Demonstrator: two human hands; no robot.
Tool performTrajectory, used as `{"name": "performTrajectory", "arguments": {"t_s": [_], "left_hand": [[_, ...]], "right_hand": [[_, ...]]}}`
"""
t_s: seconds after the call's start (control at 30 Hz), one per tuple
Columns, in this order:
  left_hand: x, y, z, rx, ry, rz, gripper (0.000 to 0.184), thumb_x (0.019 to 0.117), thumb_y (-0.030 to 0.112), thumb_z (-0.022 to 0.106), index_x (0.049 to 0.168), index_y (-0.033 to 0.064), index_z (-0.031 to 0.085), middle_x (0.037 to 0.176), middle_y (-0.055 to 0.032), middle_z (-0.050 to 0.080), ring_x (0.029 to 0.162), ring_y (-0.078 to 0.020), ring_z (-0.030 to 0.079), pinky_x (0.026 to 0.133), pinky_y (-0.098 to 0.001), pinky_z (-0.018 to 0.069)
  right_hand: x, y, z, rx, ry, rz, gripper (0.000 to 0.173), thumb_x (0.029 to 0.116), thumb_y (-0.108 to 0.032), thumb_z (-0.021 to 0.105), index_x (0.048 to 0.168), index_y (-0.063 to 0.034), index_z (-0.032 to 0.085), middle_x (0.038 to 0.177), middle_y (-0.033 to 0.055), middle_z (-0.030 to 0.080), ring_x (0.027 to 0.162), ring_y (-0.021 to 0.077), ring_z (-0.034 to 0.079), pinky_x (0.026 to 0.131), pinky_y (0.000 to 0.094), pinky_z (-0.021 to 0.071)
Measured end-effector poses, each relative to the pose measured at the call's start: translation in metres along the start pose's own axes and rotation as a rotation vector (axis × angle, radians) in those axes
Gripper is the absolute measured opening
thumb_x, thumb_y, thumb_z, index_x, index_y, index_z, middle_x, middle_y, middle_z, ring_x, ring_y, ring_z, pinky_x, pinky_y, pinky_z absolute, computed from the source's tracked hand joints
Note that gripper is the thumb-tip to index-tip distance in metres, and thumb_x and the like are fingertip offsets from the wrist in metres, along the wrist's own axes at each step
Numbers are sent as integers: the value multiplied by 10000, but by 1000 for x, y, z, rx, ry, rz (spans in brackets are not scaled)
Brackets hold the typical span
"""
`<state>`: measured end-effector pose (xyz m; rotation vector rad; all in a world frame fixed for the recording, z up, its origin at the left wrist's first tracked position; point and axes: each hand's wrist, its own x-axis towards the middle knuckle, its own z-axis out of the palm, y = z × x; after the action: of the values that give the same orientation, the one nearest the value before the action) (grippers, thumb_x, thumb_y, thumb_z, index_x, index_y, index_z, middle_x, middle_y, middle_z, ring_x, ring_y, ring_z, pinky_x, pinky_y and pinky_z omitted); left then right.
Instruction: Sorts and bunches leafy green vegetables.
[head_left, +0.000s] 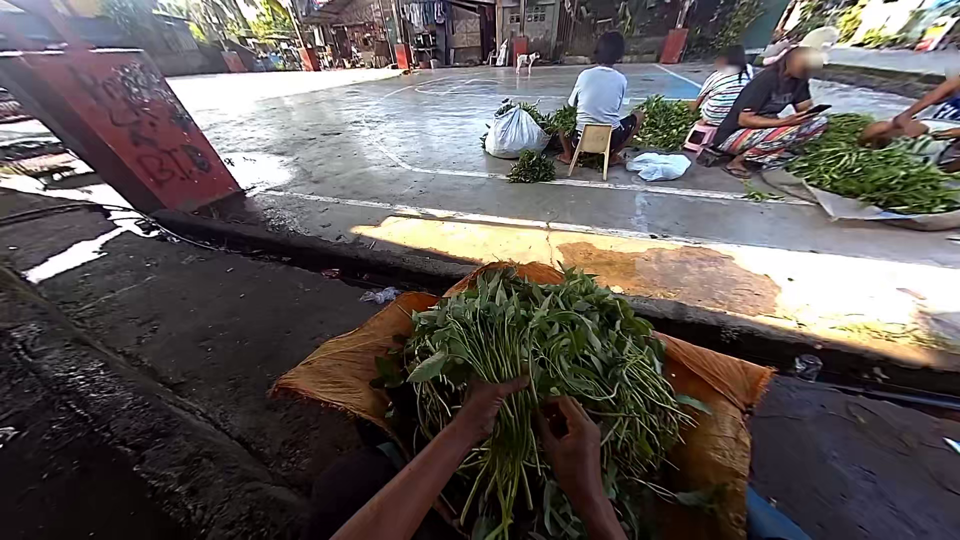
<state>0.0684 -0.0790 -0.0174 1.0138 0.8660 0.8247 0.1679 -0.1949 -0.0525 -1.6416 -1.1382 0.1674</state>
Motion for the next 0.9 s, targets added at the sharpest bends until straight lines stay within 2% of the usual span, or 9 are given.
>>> {"name": "performTrajectory", "arguments": {"t_s": [0.1,0.23,0.33,0.4,0.53,0.6,0.67,0.8,0.9], "left_hand": [[0,2,-2,-9,-4,21,467,793,-83,802,1200,-56,576,1014,-128,731,942,-178,722,876,-315,602],[-5,3,-1,63,0,13,533,777,-56,827,1235,-52,555,1065,-118,705,990,-141,695,903,-292,580],[-6,-1,0,80,2,0,604,766,-28,850,1279,-42,533,1105,-119,703,1017,-146,699,915,-297,586],[-1,2,-4,49,40,-2,526,784,-35,835,1234,-56,564,1036,-138,726,953,-180,719,881,-327,598],[8,19,-21,24,138,73,453,815,-49,800,1217,-30,592,959,-108,740,858,-178,718,809,-327,595],[8,25,-26,22,164,81,480,820,-32,805,1243,-15,579,985,-105,739,871,-176,715,810,-331,591],[9,27,-27,3,184,78,440,814,-30,811,1207,-25,614,973,-116,750,848,-186,724,792,-338,599],[9,30,-25,-8,184,38,430,824,-10,809,1206,-20,612,969,-124,753,832,-201,732,780,-348,603],[8,31,-25,-29,164,35,369,844,-8,790,1179,-14,637,940,-119,754,808,-196,729,761,-341,603]], "right_hand": [[0,-1,8,41,-18,34,193,895,-130,686,1023,10,724,924,113,696,714,149,649,637,285,555],[22,-15,13,477,-139,434,554,1001,-191,615,1455,66,428,1332,227,588,1138,238,636,959,373,535],[32,-18,29,750,179,395,172,923,26,670,1090,66,660,973,95,727,851,96,698,802,242,588],[19,1,32,711,189,136,137,869,106,628,951,55,725,893,43,758,842,68,715,817,241,604],[-39,28,-13,54,-337,-60,125,842,17,674,886,-12,787,843,108,753,786,218,735,763,407,612],[-41,26,-42,-251,-874,198,222,899,-37,696,1104,32,746,1118,256,708,1057,402,686,964,555,526],[-33,25,-49,-468,-1069,362,496,870,-125,786,1333,-11,651,1411,288,543,1297,478,523,1074,612,435],[-2,-3,-43,-355,-541,137,308,972,-182,651,1226,-8,663,1137,210,677,1068,393,667,920,570,531],[20,-3,-19,-105,-619,65,391,1047,-285,528,1358,-77,644,1339,176,610,1274,393,541,1062,633,392]]}}
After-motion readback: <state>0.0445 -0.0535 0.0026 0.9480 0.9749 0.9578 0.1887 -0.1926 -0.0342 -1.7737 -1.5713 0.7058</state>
